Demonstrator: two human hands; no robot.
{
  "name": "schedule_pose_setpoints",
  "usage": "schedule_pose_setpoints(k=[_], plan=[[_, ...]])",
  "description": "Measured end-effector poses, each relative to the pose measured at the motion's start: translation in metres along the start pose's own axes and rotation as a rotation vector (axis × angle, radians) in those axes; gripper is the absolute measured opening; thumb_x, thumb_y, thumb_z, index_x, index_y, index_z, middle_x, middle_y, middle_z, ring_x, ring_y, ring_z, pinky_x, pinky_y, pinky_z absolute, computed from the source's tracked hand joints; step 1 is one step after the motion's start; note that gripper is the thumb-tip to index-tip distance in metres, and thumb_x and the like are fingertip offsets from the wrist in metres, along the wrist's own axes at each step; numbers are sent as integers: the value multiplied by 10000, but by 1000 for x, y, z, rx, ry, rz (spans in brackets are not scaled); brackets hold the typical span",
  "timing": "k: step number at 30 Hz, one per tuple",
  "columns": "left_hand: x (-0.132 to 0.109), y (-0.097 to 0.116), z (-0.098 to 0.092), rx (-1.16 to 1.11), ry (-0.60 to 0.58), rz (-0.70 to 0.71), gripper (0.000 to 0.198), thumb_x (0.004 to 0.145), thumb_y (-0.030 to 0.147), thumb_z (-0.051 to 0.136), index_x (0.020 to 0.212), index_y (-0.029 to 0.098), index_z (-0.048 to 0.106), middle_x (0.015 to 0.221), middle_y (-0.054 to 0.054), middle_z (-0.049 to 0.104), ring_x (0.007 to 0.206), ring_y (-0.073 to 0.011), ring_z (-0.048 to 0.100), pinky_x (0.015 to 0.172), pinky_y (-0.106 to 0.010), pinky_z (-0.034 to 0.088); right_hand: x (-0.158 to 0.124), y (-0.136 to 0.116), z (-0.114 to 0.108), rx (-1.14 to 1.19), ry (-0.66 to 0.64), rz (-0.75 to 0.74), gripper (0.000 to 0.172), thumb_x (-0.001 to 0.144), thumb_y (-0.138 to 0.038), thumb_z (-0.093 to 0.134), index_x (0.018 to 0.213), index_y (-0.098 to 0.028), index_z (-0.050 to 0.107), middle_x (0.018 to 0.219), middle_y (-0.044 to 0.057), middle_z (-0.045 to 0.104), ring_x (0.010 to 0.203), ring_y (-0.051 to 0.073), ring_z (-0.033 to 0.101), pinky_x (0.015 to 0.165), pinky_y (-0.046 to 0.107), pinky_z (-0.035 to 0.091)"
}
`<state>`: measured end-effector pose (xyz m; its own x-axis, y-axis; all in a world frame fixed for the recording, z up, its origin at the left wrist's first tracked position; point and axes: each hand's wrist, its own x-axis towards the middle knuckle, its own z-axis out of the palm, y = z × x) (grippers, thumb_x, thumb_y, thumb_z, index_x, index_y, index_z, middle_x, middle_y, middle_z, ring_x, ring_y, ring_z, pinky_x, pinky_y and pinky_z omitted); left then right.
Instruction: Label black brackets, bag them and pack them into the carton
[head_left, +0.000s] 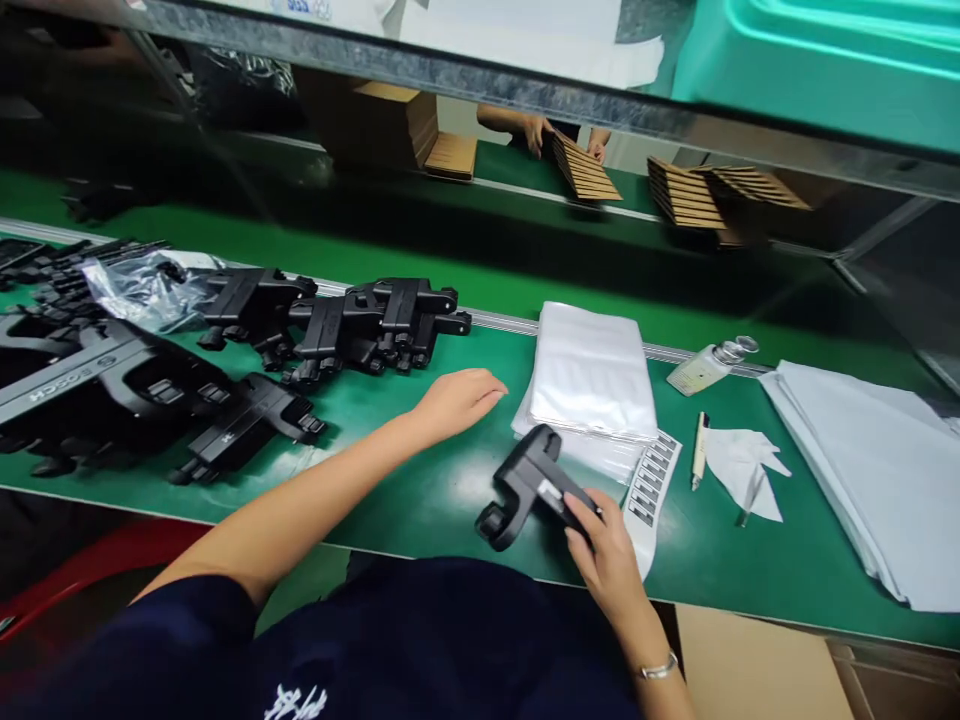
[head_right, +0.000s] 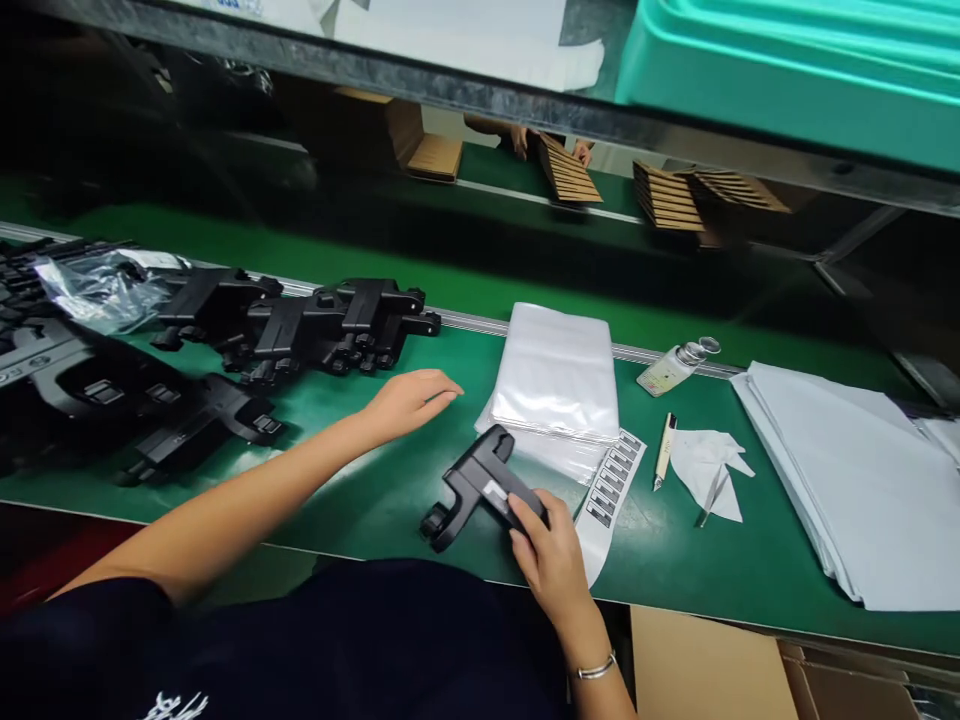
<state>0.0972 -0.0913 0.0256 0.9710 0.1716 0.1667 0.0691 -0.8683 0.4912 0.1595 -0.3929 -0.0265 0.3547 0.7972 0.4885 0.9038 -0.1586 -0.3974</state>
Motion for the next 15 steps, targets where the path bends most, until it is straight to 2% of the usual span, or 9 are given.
schedule_pose_setpoints(k=[3,5,8,10,15], plan=[[49,30,27,131,-143,205,276,945,244,469,1145,182,649,1198,-91,657,1132,-239,581,939,-358,474,-14,8,-21,-89,135,102,547,946,-181,492,1462,-328,386,1208,116,491,1074,248,543,837,395,531],[72,47,49,159,-205,280,305,910,255,559,1201,188,617,1303,-105,602,1198,-246,540,962,-352,460,-20,13,-33,-137,180,128,572,941,-182,507,1471,-352,372,1210,113,495,1072,255,541,838,404,524],[86,59,70,168,-265,292,179,901,220,562,1021,178,688,1146,-94,680,1103,-234,597,865,-311,489,-33,18,-47,-165,222,173,570,942,-180,510,1464,-370,382,1217,110,501,1069,258,545,834,408,518],[90,58,72,165,-269,265,201,921,196,504,917,173,703,1020,-81,713,1021,-223,633,808,-293,496,-42,21,-51,-160,257,221,554,947,-180,503,1456,-371,396,1218,109,505,1067,255,551,830,410,518],[99,52,52,114,-238,145,299,951,203,399,996,176,693,1025,-55,728,958,-186,667,812,-269,504,-50,26,-52,-135,313,262,529,939,-184,523,1433,-355,441,1200,109,523,1057,255,565,837,423,523]])
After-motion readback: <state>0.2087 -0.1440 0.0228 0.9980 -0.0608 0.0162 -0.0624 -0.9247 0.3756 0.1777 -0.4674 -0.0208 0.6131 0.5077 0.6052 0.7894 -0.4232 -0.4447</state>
